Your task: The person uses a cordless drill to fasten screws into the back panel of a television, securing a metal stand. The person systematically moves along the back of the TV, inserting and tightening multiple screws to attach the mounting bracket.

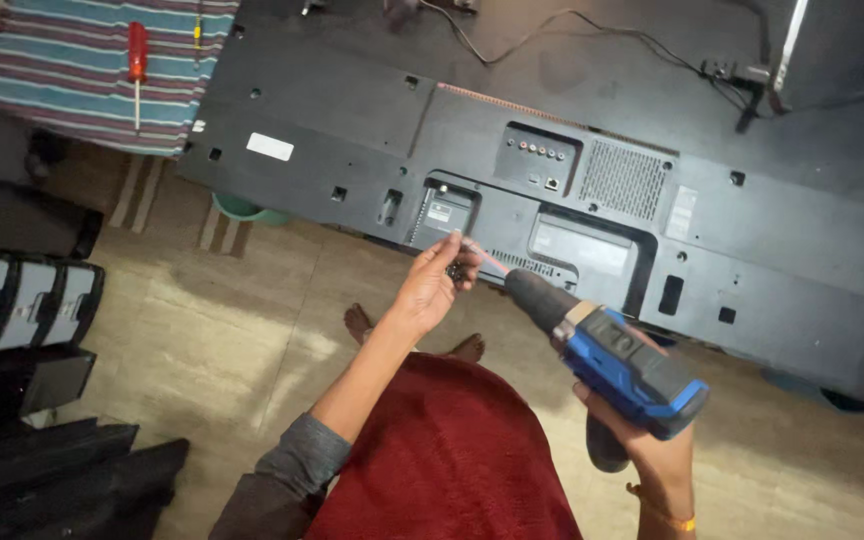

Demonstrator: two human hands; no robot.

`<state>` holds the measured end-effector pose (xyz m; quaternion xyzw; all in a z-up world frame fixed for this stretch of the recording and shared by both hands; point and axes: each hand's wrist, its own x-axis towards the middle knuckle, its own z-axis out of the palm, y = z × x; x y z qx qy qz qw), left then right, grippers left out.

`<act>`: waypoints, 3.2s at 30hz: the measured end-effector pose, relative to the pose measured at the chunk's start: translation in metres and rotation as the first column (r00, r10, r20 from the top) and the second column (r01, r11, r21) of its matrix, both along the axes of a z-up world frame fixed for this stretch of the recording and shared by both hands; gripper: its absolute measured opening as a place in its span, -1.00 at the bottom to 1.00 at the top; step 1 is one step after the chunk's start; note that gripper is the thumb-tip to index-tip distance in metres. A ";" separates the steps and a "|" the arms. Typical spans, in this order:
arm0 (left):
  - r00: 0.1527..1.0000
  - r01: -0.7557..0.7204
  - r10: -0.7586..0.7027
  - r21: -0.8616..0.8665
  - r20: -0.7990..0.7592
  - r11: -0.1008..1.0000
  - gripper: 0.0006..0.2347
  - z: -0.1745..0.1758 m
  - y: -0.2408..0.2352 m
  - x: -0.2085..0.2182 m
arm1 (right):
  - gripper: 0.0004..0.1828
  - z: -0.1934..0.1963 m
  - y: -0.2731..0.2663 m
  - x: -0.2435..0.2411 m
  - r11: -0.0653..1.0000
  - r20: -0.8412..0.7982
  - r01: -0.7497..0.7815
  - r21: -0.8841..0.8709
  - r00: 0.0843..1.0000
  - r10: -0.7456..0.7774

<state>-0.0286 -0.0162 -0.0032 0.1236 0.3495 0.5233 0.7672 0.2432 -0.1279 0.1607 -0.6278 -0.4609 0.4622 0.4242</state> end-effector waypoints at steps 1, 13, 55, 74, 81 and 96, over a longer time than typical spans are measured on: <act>1.000 -0.007 0.007 -0.018 -0.001 1.000 -0.78 -0.003 0.001 0.004 | -0.17 0.002 -0.006 -0.001 1.000 0.011 0.004 -0.025 1.000 -0.003; 0.973 0.228 -0.227 -0.025 0.038 0.973 -0.78 -0.017 0.006 0.042 | -0.24 0.018 -0.035 0.013 0.993 -0.006 0.115 -0.039 0.993 -0.116; 0.667 0.743 -0.743 -0.010 -0.058 0.669 -0.76 0.021 0.063 0.137 | -0.47 0.089 0.023 0.167 0.879 0.720 0.366 -0.307 0.693 -0.038; 0.847 0.521 -0.523 -0.044 -0.091 0.852 -0.80 0.034 0.054 0.162 | -0.54 0.100 0.112 0.224 0.779 0.677 0.126 -0.615 0.590 0.440; 0.931 0.350 -0.345 0.022 -0.121 0.937 -0.76 0.027 0.024 0.236 | -0.48 0.085 0.126 0.270 0.767 0.669 -0.098 -0.635 0.427 0.608; 0.991 0.051 -0.062 -0.098 -0.116 0.994 -0.78 0.004 -0.064 0.298 | -0.59 0.094 0.126 0.291 0.766 0.651 -0.471 -0.438 0.421 0.631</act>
